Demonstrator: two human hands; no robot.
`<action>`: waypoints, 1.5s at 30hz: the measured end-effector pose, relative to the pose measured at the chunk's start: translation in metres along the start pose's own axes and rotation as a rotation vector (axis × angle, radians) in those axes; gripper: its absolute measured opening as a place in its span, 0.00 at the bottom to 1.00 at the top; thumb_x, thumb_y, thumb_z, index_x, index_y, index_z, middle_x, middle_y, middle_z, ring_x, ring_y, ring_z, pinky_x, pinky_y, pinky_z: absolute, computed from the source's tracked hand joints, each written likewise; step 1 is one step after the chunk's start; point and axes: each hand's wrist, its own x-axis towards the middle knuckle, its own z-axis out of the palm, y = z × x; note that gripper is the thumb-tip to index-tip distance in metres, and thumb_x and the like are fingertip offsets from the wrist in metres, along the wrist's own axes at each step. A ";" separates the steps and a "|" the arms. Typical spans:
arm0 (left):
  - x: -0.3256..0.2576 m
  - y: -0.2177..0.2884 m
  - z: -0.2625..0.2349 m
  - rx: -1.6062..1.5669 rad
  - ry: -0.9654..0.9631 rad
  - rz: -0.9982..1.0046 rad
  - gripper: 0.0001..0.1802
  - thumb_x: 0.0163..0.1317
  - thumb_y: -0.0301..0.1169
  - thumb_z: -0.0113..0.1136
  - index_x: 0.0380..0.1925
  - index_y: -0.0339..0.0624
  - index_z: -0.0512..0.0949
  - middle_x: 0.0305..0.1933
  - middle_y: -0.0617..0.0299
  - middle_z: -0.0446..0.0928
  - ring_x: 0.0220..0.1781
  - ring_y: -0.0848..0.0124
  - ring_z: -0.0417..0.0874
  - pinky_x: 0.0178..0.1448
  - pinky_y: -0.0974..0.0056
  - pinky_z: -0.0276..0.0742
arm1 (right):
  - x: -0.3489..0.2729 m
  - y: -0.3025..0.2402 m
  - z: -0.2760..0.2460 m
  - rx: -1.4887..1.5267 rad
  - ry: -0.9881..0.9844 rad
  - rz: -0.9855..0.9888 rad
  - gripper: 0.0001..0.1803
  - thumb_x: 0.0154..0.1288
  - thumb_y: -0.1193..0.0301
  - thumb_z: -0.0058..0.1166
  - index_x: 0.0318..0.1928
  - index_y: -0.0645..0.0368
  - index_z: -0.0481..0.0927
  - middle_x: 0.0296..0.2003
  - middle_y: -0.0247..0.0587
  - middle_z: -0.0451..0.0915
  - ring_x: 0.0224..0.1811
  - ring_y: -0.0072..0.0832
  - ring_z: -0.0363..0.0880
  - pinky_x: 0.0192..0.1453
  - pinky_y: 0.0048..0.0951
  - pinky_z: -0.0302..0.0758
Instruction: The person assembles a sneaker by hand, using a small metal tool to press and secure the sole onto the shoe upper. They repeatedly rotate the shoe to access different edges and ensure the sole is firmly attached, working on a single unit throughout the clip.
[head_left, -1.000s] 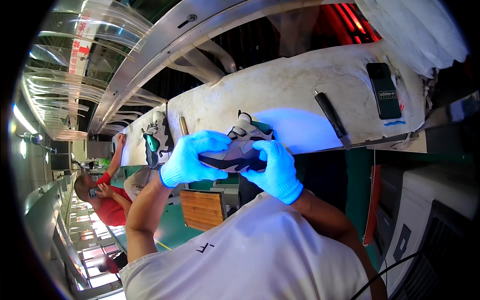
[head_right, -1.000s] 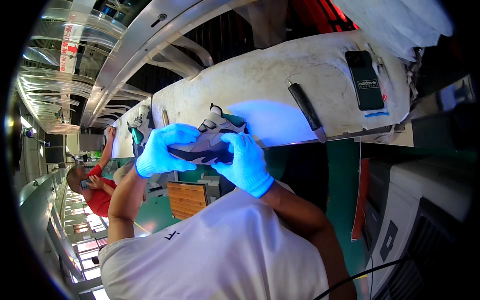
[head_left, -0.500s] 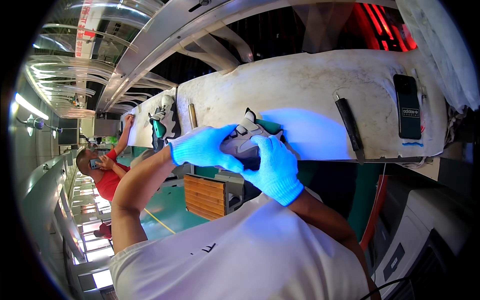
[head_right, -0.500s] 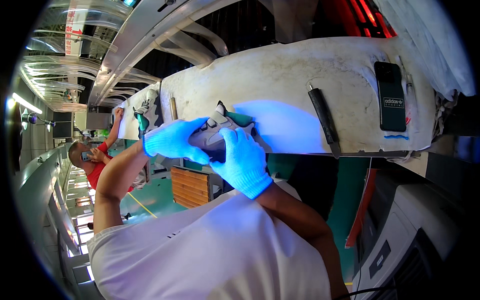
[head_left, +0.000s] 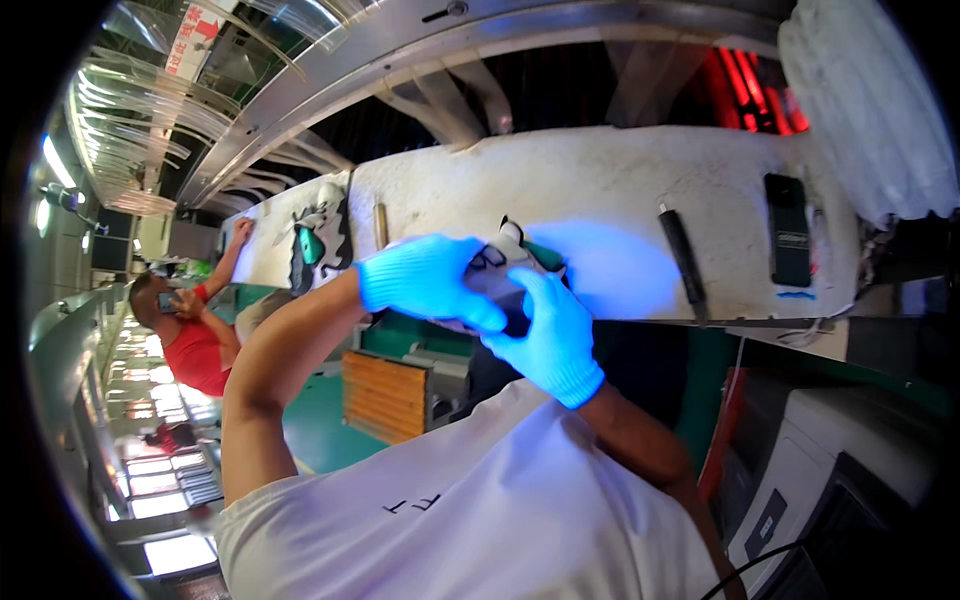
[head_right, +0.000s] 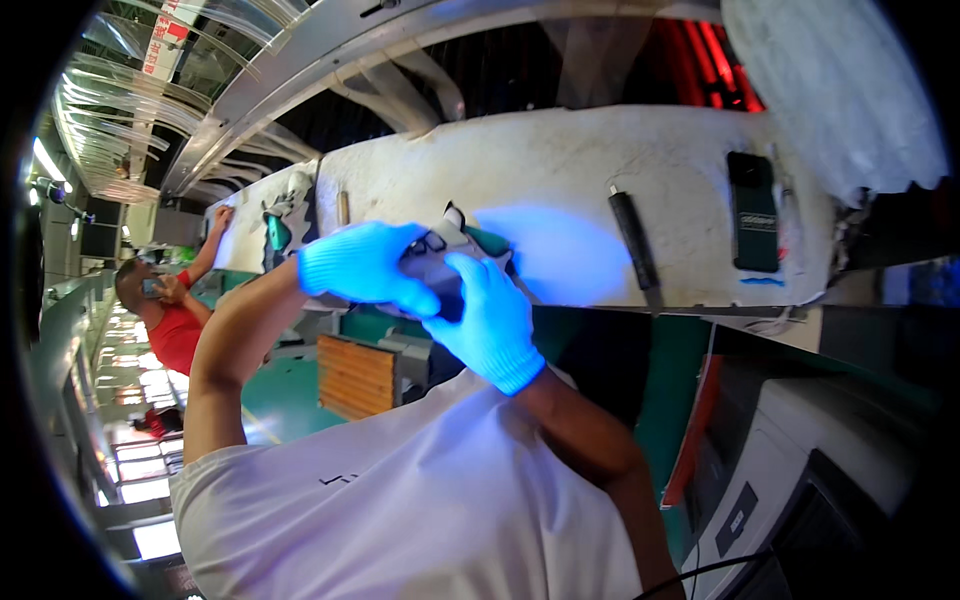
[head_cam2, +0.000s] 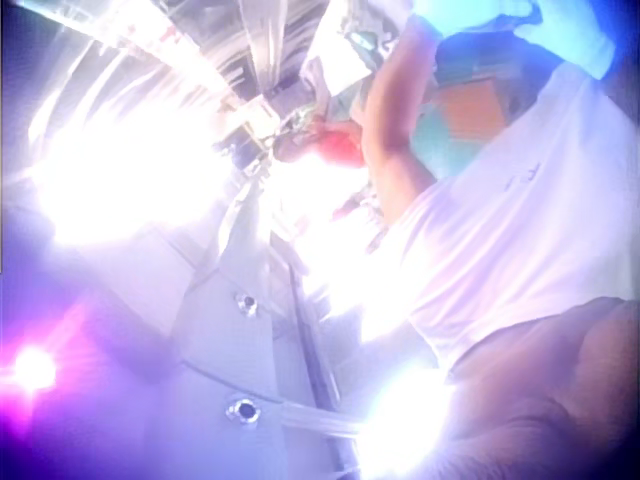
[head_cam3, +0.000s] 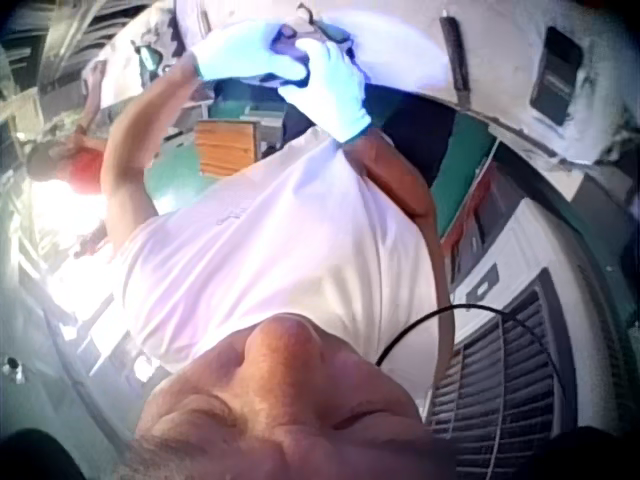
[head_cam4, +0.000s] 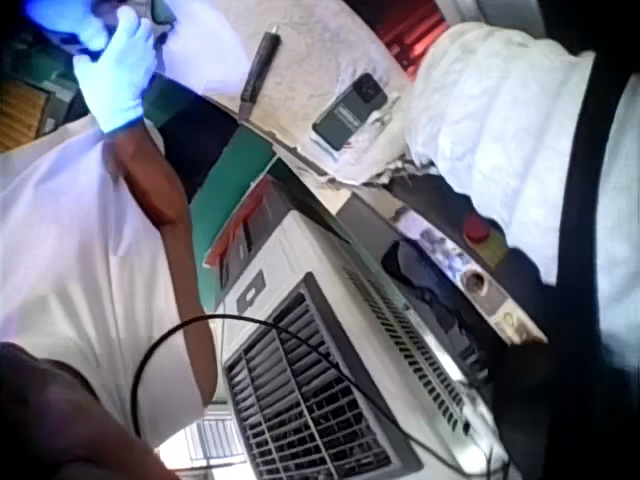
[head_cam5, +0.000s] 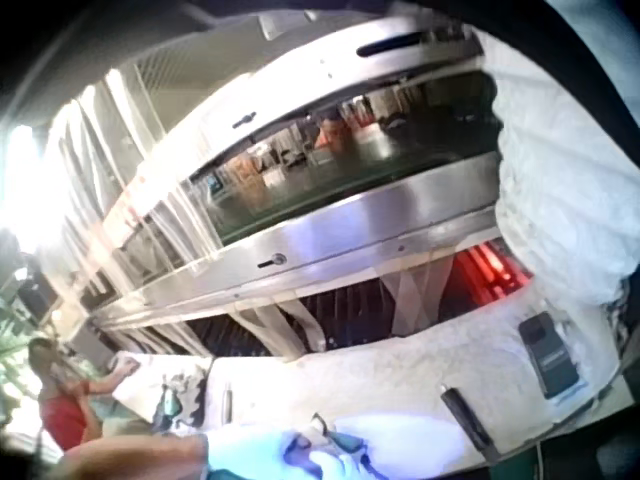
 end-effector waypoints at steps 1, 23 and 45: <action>-0.008 -0.023 0.002 0.005 0.087 0.252 0.54 0.54 0.53 0.90 0.75 0.34 0.78 0.59 0.44 0.91 0.63 0.56 0.94 0.71 0.55 0.87 | -0.007 0.001 -0.014 0.095 -0.006 0.040 0.48 0.48 0.59 0.91 0.69 0.55 0.80 0.42 0.40 0.81 0.40 0.33 0.82 0.45 0.39 0.84; 0.046 -0.047 0.217 -1.672 0.295 0.706 0.31 0.56 0.26 0.89 0.56 0.30 0.81 0.55 0.55 0.88 0.57 0.69 0.89 0.63 0.57 0.89 | -0.054 0.022 -0.027 0.883 0.153 0.569 0.48 0.58 0.84 0.75 0.80 0.63 0.71 0.70 0.44 0.82 0.69 0.37 0.84 0.76 0.41 0.82; 0.063 -0.101 0.206 -1.136 0.677 0.942 0.36 0.42 0.44 0.95 0.42 0.42 0.78 0.39 0.52 0.79 0.39 0.55 0.84 0.45 0.51 0.82 | 0.016 -0.099 -0.019 -0.104 -0.225 -0.277 0.34 0.66 0.57 0.82 0.60 0.70 0.85 0.57 0.63 0.91 0.63 0.58 0.92 0.74 0.60 0.82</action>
